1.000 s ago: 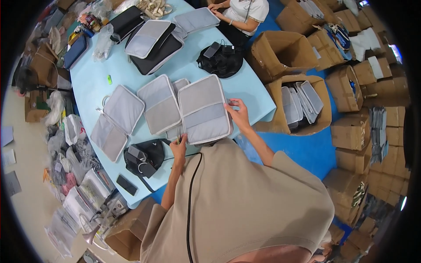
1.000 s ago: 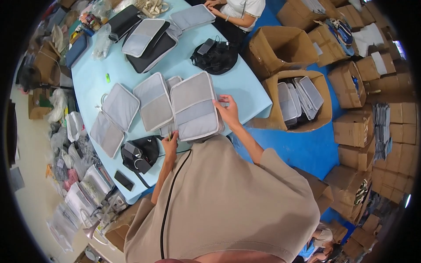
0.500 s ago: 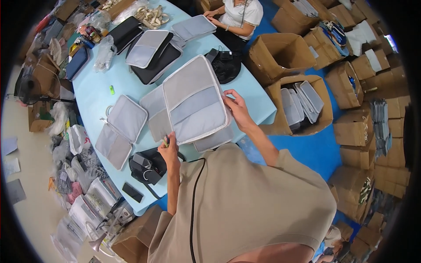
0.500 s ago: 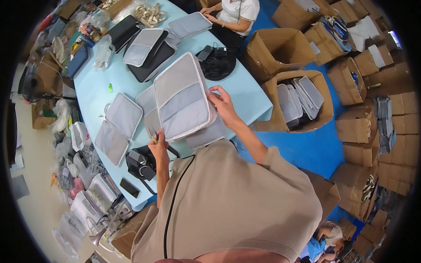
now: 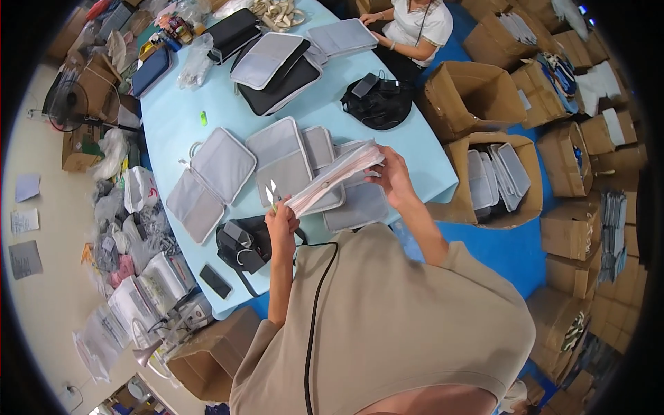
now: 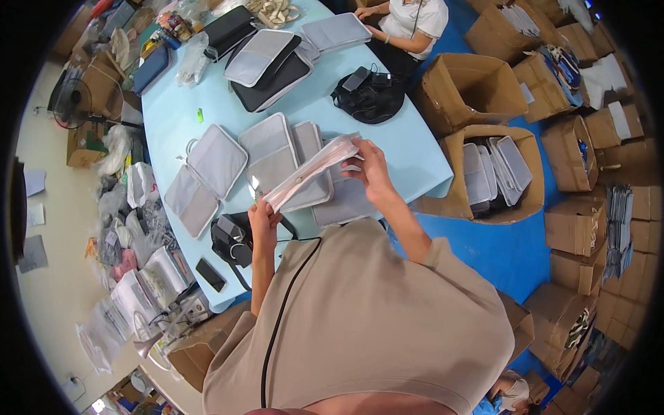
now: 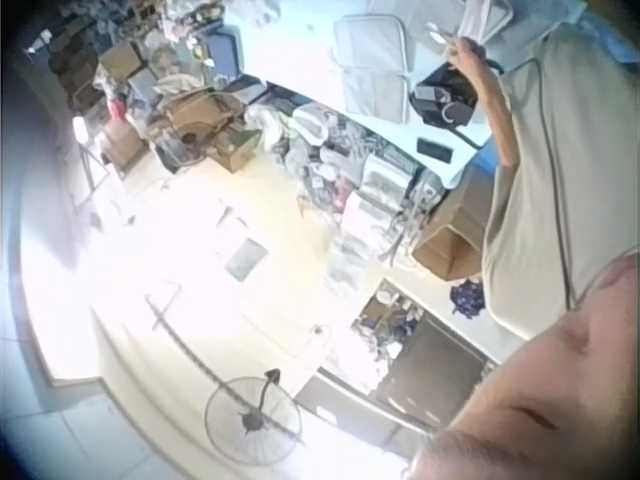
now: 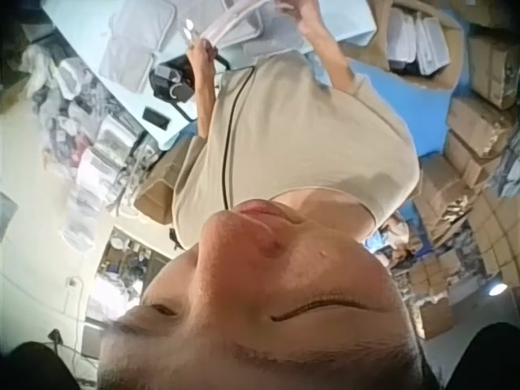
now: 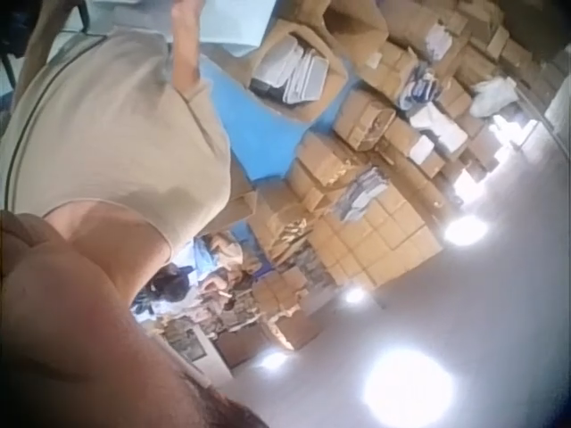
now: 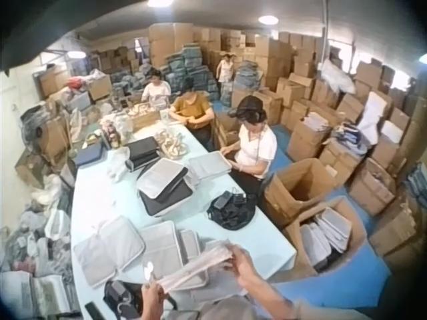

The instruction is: Inspecting and trimming loose threads from fabric storage cases at a workbench in a production facility.

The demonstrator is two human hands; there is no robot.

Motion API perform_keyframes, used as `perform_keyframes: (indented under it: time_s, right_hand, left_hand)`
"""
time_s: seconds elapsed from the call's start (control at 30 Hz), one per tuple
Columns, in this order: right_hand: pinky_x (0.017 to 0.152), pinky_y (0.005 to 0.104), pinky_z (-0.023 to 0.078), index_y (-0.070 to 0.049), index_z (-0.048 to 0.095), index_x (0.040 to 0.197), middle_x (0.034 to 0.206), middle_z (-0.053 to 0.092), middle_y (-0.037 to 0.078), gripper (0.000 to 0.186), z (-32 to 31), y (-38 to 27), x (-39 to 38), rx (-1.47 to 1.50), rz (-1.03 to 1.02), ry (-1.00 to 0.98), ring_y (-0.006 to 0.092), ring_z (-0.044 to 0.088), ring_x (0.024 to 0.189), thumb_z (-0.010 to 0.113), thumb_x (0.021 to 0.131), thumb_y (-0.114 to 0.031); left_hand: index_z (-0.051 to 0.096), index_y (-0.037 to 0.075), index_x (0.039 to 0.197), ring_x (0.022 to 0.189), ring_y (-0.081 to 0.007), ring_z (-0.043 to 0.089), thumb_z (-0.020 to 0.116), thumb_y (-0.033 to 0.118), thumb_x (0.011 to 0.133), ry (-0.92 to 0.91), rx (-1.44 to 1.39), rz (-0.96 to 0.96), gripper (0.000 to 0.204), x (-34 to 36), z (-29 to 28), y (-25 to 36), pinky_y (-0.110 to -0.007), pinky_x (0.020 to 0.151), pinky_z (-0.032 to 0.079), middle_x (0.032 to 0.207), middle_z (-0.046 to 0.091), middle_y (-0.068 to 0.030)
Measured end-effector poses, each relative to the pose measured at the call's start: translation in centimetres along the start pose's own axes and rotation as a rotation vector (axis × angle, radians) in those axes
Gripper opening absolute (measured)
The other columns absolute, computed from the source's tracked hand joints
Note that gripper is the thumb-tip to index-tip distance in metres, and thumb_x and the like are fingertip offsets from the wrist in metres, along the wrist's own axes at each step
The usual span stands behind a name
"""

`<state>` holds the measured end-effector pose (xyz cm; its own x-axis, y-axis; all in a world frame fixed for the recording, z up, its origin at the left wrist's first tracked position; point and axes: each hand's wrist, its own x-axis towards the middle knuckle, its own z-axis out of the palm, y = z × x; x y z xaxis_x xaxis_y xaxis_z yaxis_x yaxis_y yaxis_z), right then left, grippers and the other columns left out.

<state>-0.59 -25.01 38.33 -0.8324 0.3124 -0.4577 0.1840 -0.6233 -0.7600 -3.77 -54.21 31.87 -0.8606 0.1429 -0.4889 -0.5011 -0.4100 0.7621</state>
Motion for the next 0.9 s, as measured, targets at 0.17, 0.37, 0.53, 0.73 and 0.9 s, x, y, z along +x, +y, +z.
perform_keyframes:
  time_s: [0.17,0.37,0.53,0.73,0.9]
  right_hand:
    - [0.070,0.0346,0.060,-0.011,0.056,0.118,0.108,0.067,0.005,0.027,-0.6,0.2,0.4,-0.019,-0.017,0.014,0.0166,0.068,0.097,0.064,0.101,-0.029]
    - [0.095,0.0340,0.055,-0.008,0.037,0.157,0.129,0.064,0.005,0.066,-0.1,-3.0,0.2,-0.237,0.055,-0.199,0.0154,0.064,0.115,0.067,0.099,-0.020]
    - [0.110,0.0352,0.047,-0.003,0.037,0.159,0.145,0.057,0.008,0.084,-0.5,-3.2,0.3,-0.331,0.022,-0.585,0.0196,0.056,0.131,0.075,0.084,0.002]
    - [0.107,0.0341,0.048,-0.001,0.055,0.147,0.134,0.065,0.004,0.073,-1.2,-2.4,0.9,-0.423,-0.028,-0.608,0.0184,0.060,0.123,0.069,0.076,0.011]
    - [0.094,0.0295,0.051,0.002,0.069,0.118,0.110,0.074,0.005,0.046,-2.0,0.9,3.0,-0.638,-0.142,-0.307,0.0140,0.067,0.107,0.061,0.075,0.016]
  left_hand:
    - [0.053,0.013,0.082,0.048,-0.0012,0.027,0.071,0.019,0.099,0.033,0.074,-0.038,0.025,-0.8,1.2,0.5,-0.024,0.045,0.018,0.062,0.032,0.0126]
    - [0.059,0.012,0.078,0.049,-0.0017,0.028,0.080,0.017,0.094,0.065,0.133,0.000,0.026,-0.3,-1.4,-0.4,-0.025,0.047,0.019,0.062,0.038,0.0124]
    - [0.074,0.001,0.095,0.051,-0.0009,0.031,0.078,0.018,0.096,0.132,0.238,0.085,0.018,-0.8,-2.8,-0.2,-0.023,0.048,0.022,0.066,0.047,0.0110]
    - [0.071,-0.003,0.120,0.053,-0.0009,0.032,0.078,0.010,0.094,0.082,0.195,0.151,0.030,-1.0,-2.9,2.5,-0.023,0.049,0.023,0.067,0.047,0.0110]
    - [0.072,-0.004,0.123,0.054,-0.0005,0.030,0.078,0.008,0.092,0.095,0.121,0.226,0.034,-1.7,-1.1,4.5,-0.023,0.050,0.020,0.067,0.043,0.0130]
